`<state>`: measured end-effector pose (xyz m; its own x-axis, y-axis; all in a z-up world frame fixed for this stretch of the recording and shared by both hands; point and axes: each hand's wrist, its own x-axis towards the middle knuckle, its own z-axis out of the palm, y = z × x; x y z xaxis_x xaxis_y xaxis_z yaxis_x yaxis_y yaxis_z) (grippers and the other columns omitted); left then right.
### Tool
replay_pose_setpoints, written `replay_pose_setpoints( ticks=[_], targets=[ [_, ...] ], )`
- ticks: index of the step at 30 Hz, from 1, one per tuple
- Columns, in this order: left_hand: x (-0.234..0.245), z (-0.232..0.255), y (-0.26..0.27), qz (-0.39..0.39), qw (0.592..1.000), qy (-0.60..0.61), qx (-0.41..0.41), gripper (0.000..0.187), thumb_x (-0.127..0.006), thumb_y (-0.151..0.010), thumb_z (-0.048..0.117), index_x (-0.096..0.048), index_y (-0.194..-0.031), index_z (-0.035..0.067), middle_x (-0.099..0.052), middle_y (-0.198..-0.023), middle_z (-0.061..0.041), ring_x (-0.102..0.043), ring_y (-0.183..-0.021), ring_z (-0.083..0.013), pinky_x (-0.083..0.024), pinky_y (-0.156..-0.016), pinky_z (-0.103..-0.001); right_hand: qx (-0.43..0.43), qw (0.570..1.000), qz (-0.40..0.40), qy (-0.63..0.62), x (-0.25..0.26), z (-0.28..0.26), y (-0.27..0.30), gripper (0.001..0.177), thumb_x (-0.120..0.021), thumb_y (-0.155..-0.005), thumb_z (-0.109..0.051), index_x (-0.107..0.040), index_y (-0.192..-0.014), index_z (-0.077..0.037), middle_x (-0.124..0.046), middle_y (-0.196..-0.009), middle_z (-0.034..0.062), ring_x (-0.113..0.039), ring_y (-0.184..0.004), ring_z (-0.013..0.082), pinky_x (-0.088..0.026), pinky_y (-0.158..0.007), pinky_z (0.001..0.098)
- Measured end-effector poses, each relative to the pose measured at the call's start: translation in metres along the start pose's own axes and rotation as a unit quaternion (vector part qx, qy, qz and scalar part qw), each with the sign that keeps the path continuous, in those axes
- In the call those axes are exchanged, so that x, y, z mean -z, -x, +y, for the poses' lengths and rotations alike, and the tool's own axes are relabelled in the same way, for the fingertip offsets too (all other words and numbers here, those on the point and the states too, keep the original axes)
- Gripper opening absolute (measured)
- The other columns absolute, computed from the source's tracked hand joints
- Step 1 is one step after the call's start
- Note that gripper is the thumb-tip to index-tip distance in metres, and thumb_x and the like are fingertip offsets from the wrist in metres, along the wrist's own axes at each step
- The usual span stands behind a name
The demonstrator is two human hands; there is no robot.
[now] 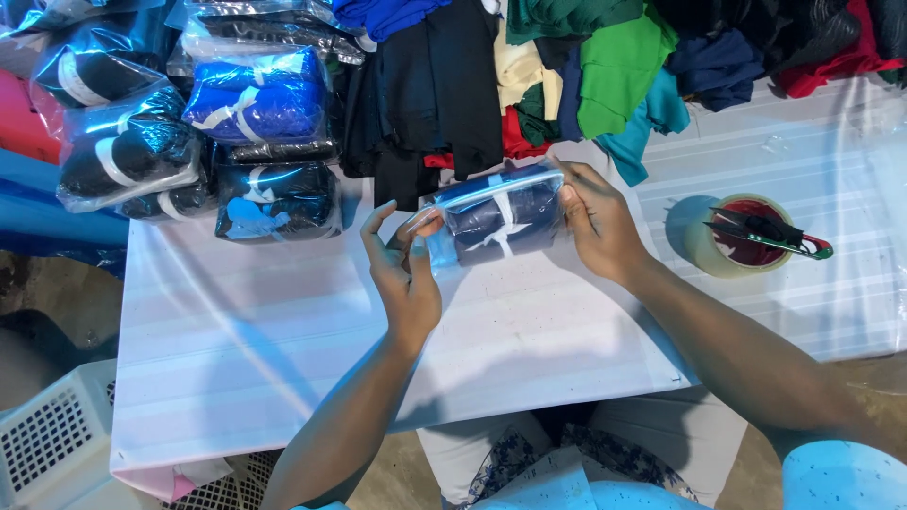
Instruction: Sealing folded clothes inside plastic bags using adhesive tape and scissors.
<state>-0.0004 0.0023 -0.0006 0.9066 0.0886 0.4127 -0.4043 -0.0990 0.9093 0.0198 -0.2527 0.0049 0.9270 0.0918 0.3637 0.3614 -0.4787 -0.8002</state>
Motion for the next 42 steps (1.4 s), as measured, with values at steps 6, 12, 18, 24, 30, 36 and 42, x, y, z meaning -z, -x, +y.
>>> replay_pose_setpoints(
  ticks=[6,12,18,24,30,36,42],
  targets=[
    [-0.002,0.005,0.003,-0.013,0.999,0.010,0.029,0.047,-0.043,-0.103,0.019,-0.030,-0.145,0.003,-0.070,-0.126,-0.027,-0.068,-0.119,-0.0370,-0.049,-0.106,-0.051,0.006,0.999,-0.020,0.030,-0.003,-0.012,0.002,0.048,-0.027,-0.109,-0.007,-0.052,-0.150,0.003,-0.056,-0.142,0.0293,-0.056,-0.118,0.0407,-0.048,-0.099,0.0510],
    [-0.005,0.000,0.004,-0.002,1.000,-0.006,0.002,0.050,-0.048,-0.095,0.004,-0.033,-0.143,0.004,-0.075,-0.119,-0.022,-0.071,-0.114,-0.0334,-0.050,-0.105,-0.048,0.044,0.996,-0.059,0.059,-0.002,-0.014,0.007,0.059,-0.028,-0.106,-0.023,-0.034,-0.158,0.005,-0.042,-0.154,0.0325,-0.043,-0.136,0.0428,-0.035,-0.114,0.0534],
    [-0.007,0.005,0.002,0.020,1.000,-0.011,-0.020,0.056,-0.053,-0.089,-0.006,-0.035,-0.142,0.001,-0.074,-0.118,-0.020,-0.072,-0.110,-0.0326,-0.052,-0.105,-0.047,0.013,0.991,-0.098,0.090,-0.004,-0.015,0.013,0.078,-0.046,-0.099,-0.026,-0.015,-0.163,0.005,-0.039,-0.154,0.0308,-0.038,-0.142,0.0404,-0.032,-0.117,0.0519],
    [-0.003,0.005,0.002,0.043,0.999,-0.023,-0.016,0.061,-0.065,-0.092,0.004,-0.032,-0.142,0.001,-0.071,-0.122,-0.017,-0.070,-0.112,-0.0305,-0.051,-0.105,-0.044,0.037,0.983,-0.149,0.103,-0.014,-0.025,0.023,0.112,-0.072,-0.085,-0.017,0.008,-0.157,0.013,-0.006,-0.160,0.0474,-0.014,-0.149,0.0595,-0.017,-0.121,0.0641],
    [-0.003,0.011,-0.002,0.064,0.994,-0.085,-0.009,0.067,-0.078,-0.090,0.013,-0.033,-0.140,0.006,-0.065,-0.123,-0.013,-0.067,-0.108,-0.0300,-0.051,-0.103,-0.046,0.058,0.976,-0.159,0.135,-0.030,-0.020,0.039,0.113,-0.072,-0.087,-0.016,0.015,-0.153,0.016,-0.008,-0.158,0.0484,-0.018,-0.149,0.0584,-0.015,-0.122,0.0640],
    [-0.003,0.009,-0.005,0.056,0.997,-0.056,0.017,0.047,-0.067,-0.098,0.013,-0.038,-0.134,0.005,-0.058,-0.115,-0.010,-0.064,-0.101,-0.0259,-0.052,-0.100,-0.044,0.022,0.977,-0.141,0.155,-0.031,-0.033,0.041,0.116,-0.073,-0.086,-0.016,0.017,-0.154,0.014,-0.025,-0.153,0.0424,-0.028,-0.144,0.0565,-0.026,-0.119,0.0614],
    [-0.003,0.017,-0.003,0.033,0.999,0.010,-0.002,0.029,-0.053,-0.104,0.015,-0.042,-0.130,0.006,-0.056,-0.107,-0.005,-0.059,-0.089,-0.0356,-0.056,-0.093,-0.047,-0.046,0.992,-0.105,0.054,-0.017,-0.045,0.023,0.113,-0.072,-0.086,-0.011,0.012,-0.156,0.014,-0.024,-0.153,0.0476,-0.022,-0.145,0.0607,-0.026,-0.118,0.0630]
  ],
)
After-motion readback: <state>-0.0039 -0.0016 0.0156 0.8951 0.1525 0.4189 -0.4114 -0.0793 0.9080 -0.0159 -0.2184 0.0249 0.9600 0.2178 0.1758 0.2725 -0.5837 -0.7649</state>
